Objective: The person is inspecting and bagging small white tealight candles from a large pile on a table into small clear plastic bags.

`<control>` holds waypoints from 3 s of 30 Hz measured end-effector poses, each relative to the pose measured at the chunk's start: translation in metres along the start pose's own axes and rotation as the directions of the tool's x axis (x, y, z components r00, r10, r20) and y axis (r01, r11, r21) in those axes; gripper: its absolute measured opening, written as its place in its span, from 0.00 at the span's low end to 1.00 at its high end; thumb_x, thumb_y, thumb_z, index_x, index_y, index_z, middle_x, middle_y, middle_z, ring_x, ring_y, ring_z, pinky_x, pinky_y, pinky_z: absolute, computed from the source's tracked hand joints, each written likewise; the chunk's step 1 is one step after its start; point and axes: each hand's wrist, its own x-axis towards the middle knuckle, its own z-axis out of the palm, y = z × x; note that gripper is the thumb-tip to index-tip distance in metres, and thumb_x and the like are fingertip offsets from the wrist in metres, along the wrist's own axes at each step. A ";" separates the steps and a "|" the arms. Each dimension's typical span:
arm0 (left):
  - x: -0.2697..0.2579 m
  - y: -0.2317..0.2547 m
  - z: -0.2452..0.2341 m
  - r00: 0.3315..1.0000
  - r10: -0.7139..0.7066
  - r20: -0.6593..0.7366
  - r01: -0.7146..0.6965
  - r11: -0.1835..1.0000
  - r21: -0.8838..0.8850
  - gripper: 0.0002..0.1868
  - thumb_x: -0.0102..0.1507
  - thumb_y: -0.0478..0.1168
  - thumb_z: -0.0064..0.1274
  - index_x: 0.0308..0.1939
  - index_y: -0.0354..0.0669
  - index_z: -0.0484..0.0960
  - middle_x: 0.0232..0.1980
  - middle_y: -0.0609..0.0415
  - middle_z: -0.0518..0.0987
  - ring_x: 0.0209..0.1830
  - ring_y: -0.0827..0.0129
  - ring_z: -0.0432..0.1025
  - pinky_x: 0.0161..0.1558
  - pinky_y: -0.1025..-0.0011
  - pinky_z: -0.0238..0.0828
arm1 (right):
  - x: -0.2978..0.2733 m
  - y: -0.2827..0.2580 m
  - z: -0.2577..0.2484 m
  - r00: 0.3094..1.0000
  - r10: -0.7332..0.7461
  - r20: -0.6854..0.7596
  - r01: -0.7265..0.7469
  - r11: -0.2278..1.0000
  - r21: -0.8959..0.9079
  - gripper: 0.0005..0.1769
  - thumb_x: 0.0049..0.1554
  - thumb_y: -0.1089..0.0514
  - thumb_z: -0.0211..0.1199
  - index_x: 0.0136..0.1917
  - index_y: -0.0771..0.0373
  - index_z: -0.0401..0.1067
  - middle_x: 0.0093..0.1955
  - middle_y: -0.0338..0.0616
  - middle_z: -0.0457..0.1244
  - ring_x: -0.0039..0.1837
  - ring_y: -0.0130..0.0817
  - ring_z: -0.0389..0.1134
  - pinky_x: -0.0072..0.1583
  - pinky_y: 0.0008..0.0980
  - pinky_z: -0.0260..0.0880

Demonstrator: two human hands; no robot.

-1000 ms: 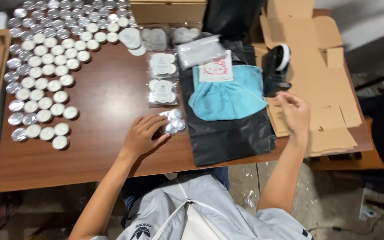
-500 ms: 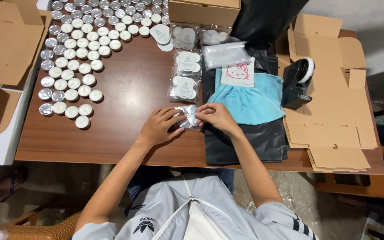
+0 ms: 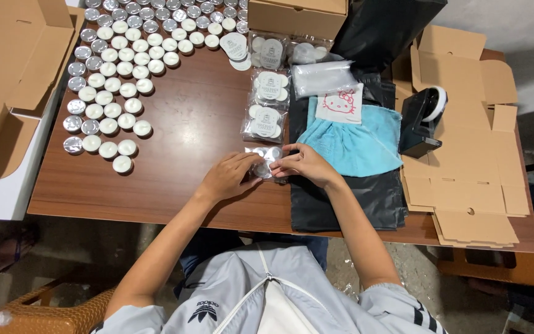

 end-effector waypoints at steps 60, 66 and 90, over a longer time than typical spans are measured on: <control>-0.002 0.002 -0.004 0.997 -0.061 -0.046 0.064 0.995 0.076 0.14 0.62 0.54 0.59 0.49 0.60 0.81 0.52 0.65 0.81 0.63 0.80 0.71 0.65 0.64 0.43 | 0.006 0.037 -0.013 0.644 -0.593 0.482 0.452 -0.213 -0.866 0.12 0.60 0.42 0.63 0.51 0.45 0.81 0.51 0.38 0.56 0.42 0.46 0.71 0.41 0.42 0.76; 0.000 0.003 -0.006 0.997 -0.068 -0.038 0.070 0.996 0.060 0.12 0.61 0.53 0.61 0.46 0.60 0.81 0.52 0.65 0.82 0.62 0.80 0.72 0.65 0.63 0.43 | 0.007 0.028 -0.010 0.621 -0.611 0.491 0.474 -0.206 -0.856 0.13 0.61 0.42 0.62 0.53 0.46 0.79 0.50 0.39 0.56 0.42 0.44 0.70 0.40 0.41 0.74; 0.033 0.017 -0.059 0.654 -0.541 0.529 0.694 0.707 -0.134 0.30 0.54 0.53 0.68 0.52 0.39 0.77 0.50 0.42 0.83 0.51 0.51 0.79 0.54 0.58 0.65 | -0.002 -0.005 0.008 0.994 -0.100 0.037 0.079 0.458 -0.886 0.25 0.48 0.53 0.74 0.57 0.65 0.76 0.55 0.56 0.66 0.61 0.59 0.69 0.59 0.51 0.71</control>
